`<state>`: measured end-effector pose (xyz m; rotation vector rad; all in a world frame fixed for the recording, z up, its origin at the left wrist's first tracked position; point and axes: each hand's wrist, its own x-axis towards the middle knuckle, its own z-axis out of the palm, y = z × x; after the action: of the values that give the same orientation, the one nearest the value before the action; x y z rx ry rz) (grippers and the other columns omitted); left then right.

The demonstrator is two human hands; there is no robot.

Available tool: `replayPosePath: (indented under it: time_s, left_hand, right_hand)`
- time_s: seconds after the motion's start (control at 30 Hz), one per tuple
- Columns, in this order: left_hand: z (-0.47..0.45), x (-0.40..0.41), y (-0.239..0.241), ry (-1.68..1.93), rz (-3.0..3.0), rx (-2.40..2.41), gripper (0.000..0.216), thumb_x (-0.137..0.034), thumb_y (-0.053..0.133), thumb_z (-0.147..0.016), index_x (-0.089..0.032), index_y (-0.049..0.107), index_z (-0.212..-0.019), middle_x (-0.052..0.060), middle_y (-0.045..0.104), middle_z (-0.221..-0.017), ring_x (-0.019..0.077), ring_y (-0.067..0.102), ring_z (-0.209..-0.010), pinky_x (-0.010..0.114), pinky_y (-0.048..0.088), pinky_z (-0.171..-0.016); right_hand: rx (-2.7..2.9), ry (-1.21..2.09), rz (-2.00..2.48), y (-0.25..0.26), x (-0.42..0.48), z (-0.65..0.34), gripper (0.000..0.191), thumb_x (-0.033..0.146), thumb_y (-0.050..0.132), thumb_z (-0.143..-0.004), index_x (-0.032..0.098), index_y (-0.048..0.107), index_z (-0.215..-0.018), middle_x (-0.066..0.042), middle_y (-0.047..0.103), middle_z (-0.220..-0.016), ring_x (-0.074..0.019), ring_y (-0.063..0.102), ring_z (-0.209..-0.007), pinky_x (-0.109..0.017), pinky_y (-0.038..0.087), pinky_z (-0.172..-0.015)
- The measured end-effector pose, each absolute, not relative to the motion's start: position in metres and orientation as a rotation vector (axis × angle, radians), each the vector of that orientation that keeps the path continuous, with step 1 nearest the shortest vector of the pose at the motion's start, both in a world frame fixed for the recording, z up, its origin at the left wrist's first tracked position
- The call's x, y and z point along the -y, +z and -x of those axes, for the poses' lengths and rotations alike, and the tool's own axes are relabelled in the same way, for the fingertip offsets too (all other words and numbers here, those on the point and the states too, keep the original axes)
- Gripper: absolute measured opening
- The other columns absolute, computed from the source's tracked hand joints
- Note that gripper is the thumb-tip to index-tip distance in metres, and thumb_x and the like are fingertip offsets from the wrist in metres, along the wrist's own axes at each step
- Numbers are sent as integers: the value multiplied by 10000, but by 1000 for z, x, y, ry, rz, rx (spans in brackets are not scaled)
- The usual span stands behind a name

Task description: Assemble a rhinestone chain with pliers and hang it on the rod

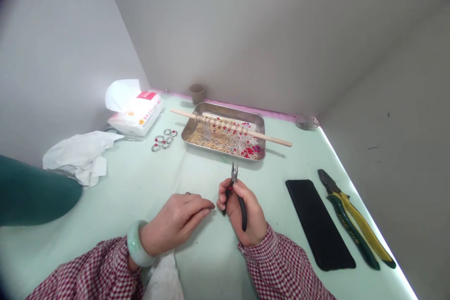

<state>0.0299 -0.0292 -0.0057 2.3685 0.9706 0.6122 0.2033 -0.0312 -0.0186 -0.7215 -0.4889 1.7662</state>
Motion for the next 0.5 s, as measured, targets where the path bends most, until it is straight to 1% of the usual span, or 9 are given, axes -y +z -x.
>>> replayPosePath:
  time_s: [0.13,0.2,0.3,0.37,0.5]
  left_hand:
    - [-30,28,-6,618,-2356,-1003,244,-233,376,-920,-164,606,-967,39,631,-768,150,574,-693,272,436,-642]
    - [-30,28,-7,623,-2340,-1045,250,-234,375,-920,-161,611,-953,40,626,-757,149,569,-684,273,433,-635]
    - [-30,28,-8,632,-2341,-1107,256,-236,372,-918,-160,616,-943,43,609,-735,153,547,-673,284,426,-632]
    - [-30,27,-9,634,-2386,-1127,251,-235,382,-912,-167,622,-935,45,593,-734,166,527,-699,310,424,-670]
    - [-32,25,-9,588,-2497,-1099,243,-238,402,-904,-182,638,-915,50,572,-750,187,490,-762,371,394,-759]
  right_hand:
    - [395,1827,645,-19,26,-208,240,284,435,-834,166,643,-855,-55,529,-825,-153,481,-707,-315,444,-652]
    - [326,1856,594,-17,23,-212,255,320,425,-837,181,637,-862,-56,531,-866,-170,501,-769,-367,458,-735]
    - [307,1824,564,-13,21,-218,259,350,421,-836,202,628,-890,-57,533,-918,-192,510,-850,-448,434,-848]
    - [364,1760,583,-12,21,-220,249,322,419,-838,203,627,-906,-58,536,-924,-191,511,-858,-445,428,-864]
    - [474,1695,656,-16,20,-219,257,269,404,-843,178,636,-905,-64,543,-885,-179,522,-808,-376,446,-792]
